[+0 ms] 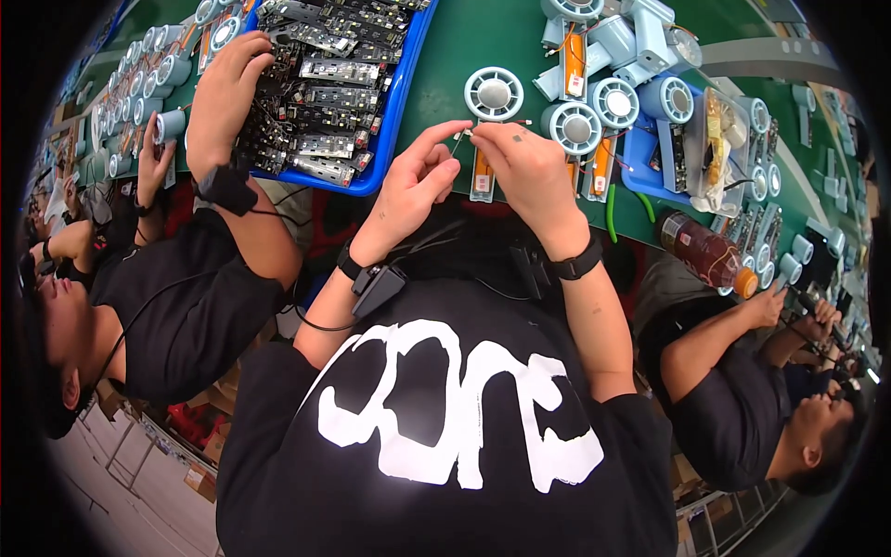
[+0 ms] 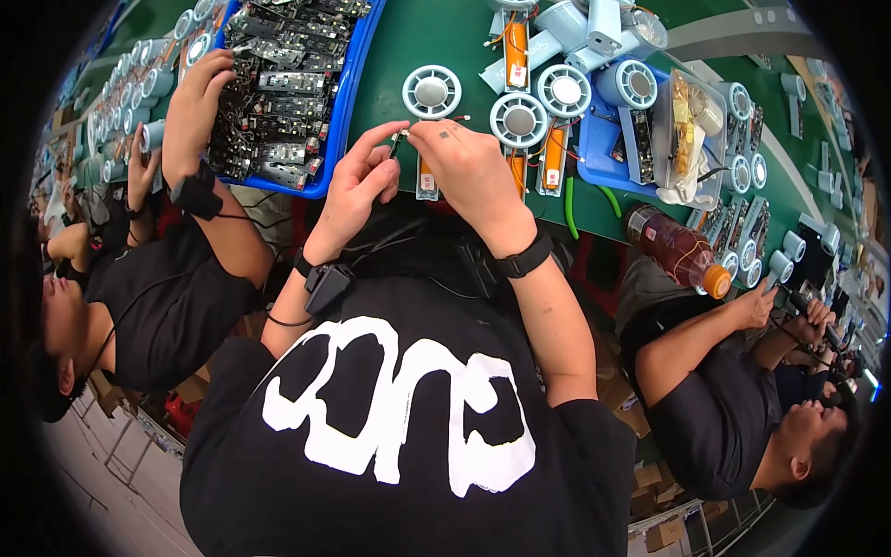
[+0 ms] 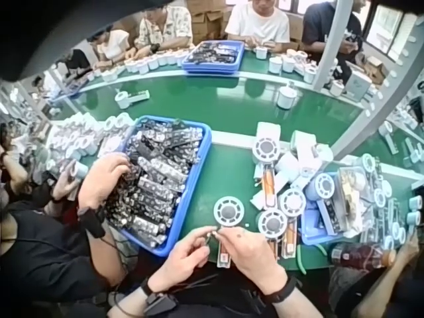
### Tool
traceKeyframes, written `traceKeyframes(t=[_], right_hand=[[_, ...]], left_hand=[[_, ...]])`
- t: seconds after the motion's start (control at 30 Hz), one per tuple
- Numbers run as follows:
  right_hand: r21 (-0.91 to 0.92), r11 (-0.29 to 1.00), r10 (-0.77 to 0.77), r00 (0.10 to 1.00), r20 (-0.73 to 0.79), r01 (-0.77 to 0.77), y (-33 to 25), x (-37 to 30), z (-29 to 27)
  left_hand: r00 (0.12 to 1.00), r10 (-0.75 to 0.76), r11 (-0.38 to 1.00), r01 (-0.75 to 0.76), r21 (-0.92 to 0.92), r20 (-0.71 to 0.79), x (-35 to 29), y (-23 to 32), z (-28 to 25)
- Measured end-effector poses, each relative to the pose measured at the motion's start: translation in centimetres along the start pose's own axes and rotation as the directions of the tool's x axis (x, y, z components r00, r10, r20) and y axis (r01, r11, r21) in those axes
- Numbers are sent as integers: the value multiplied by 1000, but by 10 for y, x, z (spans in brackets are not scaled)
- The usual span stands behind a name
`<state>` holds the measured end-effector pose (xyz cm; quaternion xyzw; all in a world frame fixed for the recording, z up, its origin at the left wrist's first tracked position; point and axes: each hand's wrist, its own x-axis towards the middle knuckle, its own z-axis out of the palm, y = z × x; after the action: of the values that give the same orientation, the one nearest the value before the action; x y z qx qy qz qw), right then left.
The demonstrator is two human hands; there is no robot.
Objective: The person picks up a circuit board and a wire connector, joins the connector to the board, and places the board onto a fan housing. They then pick up a second wire connector, join it to the board, press the board into the housing, and set the assembly aside.
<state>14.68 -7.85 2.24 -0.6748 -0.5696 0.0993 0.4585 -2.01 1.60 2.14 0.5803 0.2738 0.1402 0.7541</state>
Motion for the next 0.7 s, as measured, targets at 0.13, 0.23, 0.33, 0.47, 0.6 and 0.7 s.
traceKeyframes(t=[0.13, 0.23, 0.33, 0.47, 0.6, 0.7], right_hand=[[13, 999, -37, 997, 75, 36, 5, 5, -6], [1, 997, -79, 985, 154, 80, 7, 10, -11], [-25, 993, -109, 971, 215, 117, 8, 16, -13], [-57, 987, -133, 959, 250, 151, 11, 18, -12], [-27, 990, -126, 966, 226, 135, 12, 17, -10], [-9, 995, -91, 974, 208, 95, 12, 16, -10]], left_hand=[[1000, 10, 999, -9, -34, 15, 0, -2, 0], [998, 46, 993, -49, 105, 31, -1, -4, -7], [996, 78, 965, -86, 248, 42, -1, -4, -10], [994, 98, 919, -108, 379, 46, 0, 5, -9], [997, 69, 959, -74, 274, 30, -5, 1, -6], [998, 56, 992, -56, 111, 7, -9, -7, -5]])
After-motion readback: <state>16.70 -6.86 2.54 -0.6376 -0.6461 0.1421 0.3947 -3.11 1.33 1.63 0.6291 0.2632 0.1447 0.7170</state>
